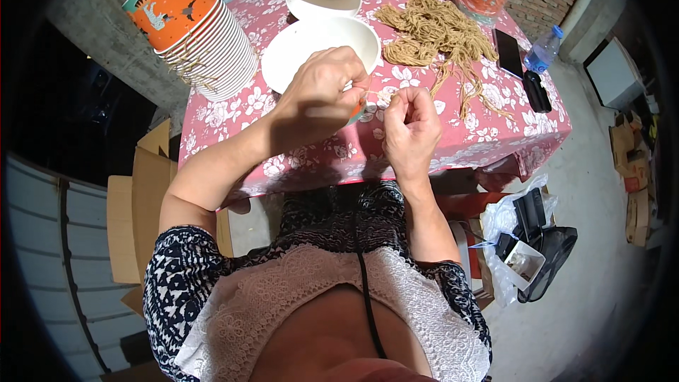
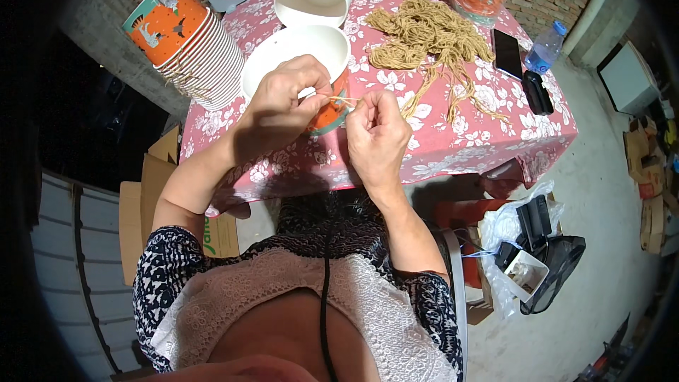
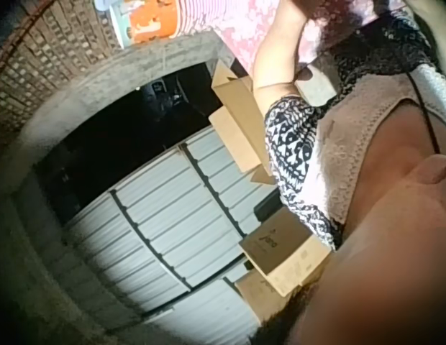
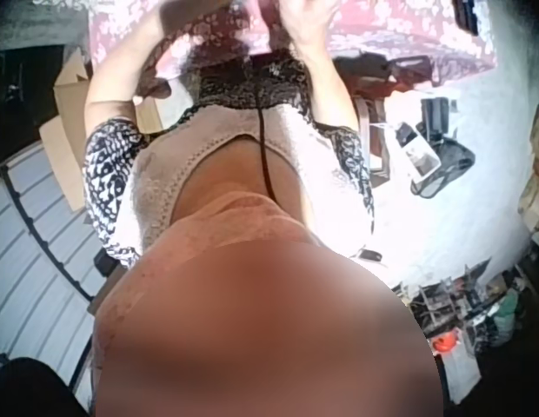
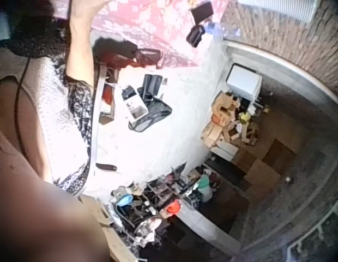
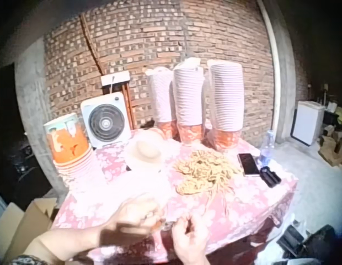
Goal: Tying decorative or functional rope handles onto paper buckets.
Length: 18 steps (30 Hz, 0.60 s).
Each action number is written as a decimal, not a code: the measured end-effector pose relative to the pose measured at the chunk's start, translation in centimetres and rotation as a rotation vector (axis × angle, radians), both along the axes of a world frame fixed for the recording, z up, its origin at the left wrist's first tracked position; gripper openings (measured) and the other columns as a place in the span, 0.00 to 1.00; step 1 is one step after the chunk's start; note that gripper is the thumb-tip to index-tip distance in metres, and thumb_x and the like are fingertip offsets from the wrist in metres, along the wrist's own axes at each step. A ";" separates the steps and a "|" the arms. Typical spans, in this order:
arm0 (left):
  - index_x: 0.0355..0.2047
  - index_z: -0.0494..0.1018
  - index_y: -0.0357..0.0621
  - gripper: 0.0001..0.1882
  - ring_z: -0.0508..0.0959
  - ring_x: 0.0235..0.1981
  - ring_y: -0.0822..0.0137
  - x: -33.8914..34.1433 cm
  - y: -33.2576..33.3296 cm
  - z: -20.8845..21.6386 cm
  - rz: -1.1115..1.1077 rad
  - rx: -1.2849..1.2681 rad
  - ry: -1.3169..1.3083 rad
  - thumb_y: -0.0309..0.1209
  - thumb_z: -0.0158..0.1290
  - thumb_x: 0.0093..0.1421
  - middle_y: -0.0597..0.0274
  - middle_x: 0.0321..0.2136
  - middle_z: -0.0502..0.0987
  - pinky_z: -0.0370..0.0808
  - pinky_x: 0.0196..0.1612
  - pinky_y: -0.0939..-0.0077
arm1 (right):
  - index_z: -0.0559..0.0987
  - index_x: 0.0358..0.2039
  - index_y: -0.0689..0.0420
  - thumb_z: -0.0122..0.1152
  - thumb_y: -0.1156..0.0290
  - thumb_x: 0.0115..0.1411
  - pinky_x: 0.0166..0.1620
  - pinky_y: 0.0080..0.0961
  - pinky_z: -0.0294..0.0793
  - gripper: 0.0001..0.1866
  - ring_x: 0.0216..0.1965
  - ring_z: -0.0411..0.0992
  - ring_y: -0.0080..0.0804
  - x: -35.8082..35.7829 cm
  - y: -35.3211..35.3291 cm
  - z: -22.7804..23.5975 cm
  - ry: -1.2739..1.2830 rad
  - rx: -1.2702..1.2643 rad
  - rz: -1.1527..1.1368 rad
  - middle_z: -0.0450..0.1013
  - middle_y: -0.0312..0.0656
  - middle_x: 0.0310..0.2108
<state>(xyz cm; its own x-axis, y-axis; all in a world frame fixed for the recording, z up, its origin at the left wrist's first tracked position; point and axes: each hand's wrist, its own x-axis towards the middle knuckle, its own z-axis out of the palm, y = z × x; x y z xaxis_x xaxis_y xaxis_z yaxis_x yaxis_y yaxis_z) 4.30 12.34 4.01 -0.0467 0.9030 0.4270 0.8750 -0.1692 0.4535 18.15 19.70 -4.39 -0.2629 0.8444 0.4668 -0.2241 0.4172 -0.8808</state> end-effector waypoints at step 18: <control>0.39 0.77 0.45 0.12 0.53 0.68 0.53 -11.3 -6.0 1.5 0.004 -0.247 0.326 0.23 0.59 0.52 0.69 0.61 0.68 0.55 0.68 0.56 | 0.77 0.32 0.63 0.58 0.74 0.64 0.25 0.10 0.58 0.06 0.22 0.61 0.10 6.7 2.6 1.7 0.034 -0.311 0.374 0.68 0.27 0.22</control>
